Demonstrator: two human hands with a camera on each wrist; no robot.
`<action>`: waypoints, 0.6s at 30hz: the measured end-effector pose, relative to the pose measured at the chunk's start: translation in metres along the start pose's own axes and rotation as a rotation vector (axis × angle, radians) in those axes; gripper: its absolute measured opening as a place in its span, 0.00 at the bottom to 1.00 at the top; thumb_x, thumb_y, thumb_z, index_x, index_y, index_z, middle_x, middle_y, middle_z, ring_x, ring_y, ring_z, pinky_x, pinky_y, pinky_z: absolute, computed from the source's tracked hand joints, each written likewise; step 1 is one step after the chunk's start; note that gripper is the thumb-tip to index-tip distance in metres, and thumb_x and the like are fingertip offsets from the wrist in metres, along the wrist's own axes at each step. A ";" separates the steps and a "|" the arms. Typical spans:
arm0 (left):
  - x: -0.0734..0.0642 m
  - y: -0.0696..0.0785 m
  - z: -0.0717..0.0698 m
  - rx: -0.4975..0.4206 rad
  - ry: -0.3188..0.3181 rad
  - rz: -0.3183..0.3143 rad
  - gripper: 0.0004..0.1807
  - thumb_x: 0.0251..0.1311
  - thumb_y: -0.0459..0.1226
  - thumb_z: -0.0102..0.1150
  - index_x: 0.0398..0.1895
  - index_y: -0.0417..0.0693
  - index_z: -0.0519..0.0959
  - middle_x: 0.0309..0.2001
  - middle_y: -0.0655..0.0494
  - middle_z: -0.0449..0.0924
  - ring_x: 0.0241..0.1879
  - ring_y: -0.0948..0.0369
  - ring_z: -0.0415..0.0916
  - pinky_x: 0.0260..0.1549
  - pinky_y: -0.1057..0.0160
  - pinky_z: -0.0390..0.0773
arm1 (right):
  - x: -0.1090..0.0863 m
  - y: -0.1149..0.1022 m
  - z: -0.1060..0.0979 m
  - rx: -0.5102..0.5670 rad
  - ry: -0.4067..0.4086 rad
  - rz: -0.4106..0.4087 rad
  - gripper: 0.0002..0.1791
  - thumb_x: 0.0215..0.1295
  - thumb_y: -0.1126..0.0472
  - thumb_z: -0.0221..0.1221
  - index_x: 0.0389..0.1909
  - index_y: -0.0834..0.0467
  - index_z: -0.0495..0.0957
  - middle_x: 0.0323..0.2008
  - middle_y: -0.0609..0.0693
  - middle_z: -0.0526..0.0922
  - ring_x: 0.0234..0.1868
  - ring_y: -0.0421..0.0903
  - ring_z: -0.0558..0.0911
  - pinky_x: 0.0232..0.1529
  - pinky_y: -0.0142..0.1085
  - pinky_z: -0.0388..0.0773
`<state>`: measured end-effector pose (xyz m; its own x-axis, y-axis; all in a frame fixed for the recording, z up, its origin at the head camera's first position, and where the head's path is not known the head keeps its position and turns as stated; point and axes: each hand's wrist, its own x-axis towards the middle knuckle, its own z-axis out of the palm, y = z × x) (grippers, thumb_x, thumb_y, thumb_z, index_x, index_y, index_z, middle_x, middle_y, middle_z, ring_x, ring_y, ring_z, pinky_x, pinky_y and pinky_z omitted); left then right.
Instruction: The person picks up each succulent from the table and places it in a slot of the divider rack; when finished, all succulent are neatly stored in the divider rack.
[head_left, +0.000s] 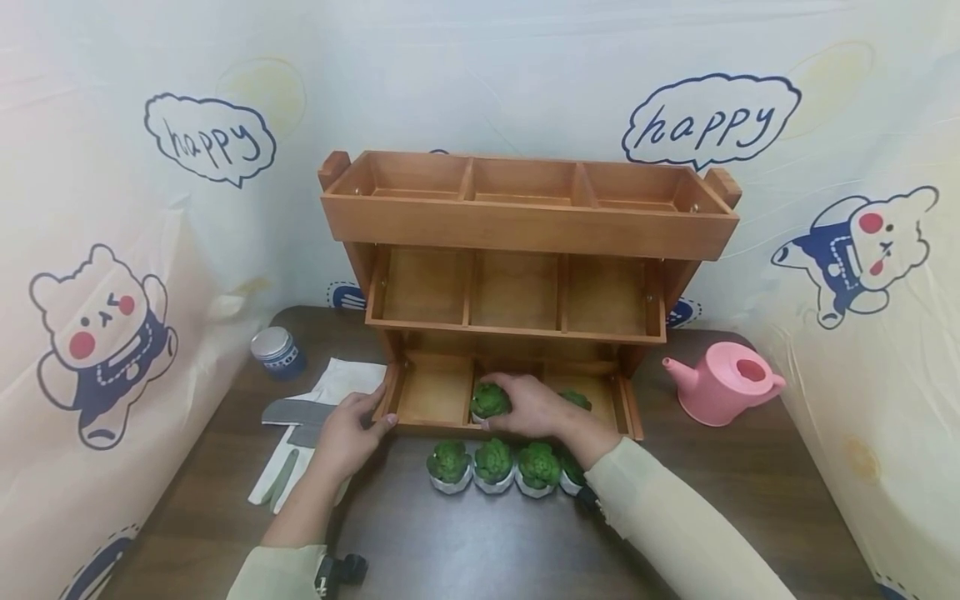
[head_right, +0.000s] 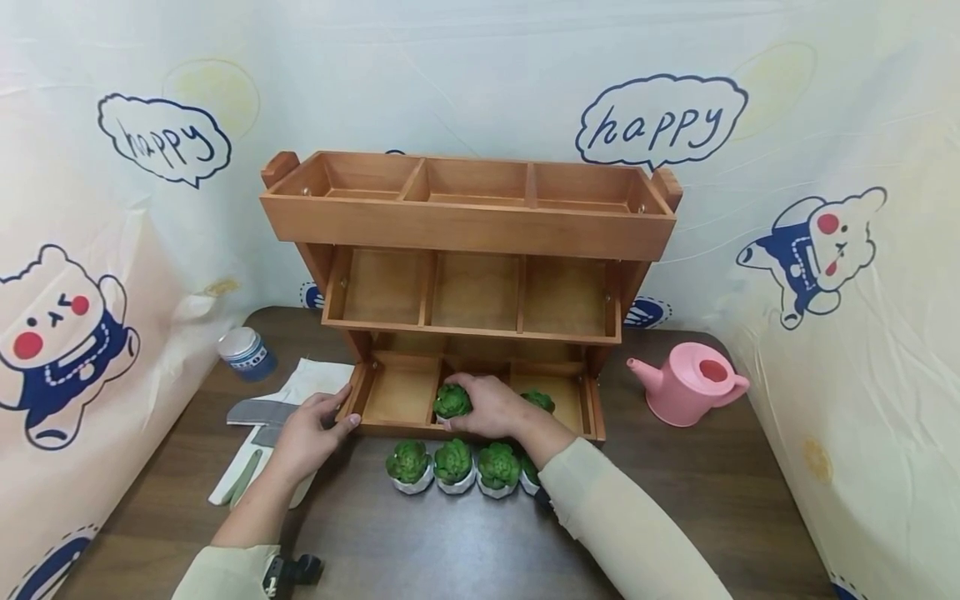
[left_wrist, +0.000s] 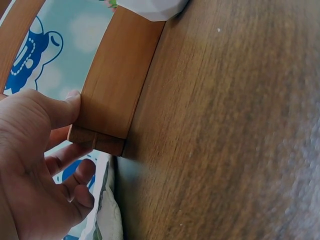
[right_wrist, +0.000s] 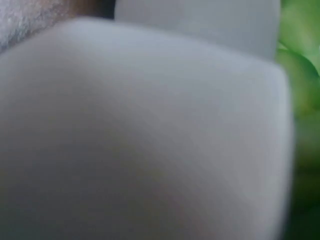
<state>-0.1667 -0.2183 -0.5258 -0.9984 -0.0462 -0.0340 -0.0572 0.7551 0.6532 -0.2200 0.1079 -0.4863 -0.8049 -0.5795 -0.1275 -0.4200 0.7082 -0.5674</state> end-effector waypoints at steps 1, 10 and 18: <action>0.000 0.000 0.000 0.000 0.001 0.000 0.36 0.67 0.46 0.68 0.77 0.51 0.69 0.57 0.46 0.78 0.57 0.44 0.75 0.58 0.37 0.74 | 0.000 0.000 0.000 0.000 -0.008 0.007 0.42 0.64 0.44 0.71 0.75 0.52 0.68 0.64 0.53 0.79 0.64 0.49 0.78 0.66 0.47 0.73; -0.001 0.001 0.001 -0.006 0.006 -0.002 0.36 0.67 0.46 0.68 0.76 0.51 0.70 0.57 0.46 0.79 0.56 0.45 0.76 0.57 0.39 0.75 | -0.003 -0.001 -0.004 0.007 -0.041 0.025 0.43 0.65 0.42 0.70 0.76 0.51 0.66 0.67 0.53 0.77 0.66 0.49 0.77 0.67 0.48 0.72; -0.002 0.002 0.000 -0.018 0.000 -0.011 0.36 0.67 0.45 0.68 0.77 0.52 0.69 0.57 0.46 0.78 0.55 0.45 0.75 0.56 0.39 0.75 | -0.011 0.001 -0.014 0.025 -0.019 -0.002 0.44 0.63 0.42 0.71 0.77 0.53 0.66 0.63 0.52 0.81 0.58 0.48 0.82 0.60 0.47 0.78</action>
<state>-0.1652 -0.2167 -0.5245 -0.9977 -0.0543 -0.0416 -0.0682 0.7426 0.6663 -0.2177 0.1205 -0.4747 -0.7962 -0.5882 -0.1416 -0.4106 0.6973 -0.5876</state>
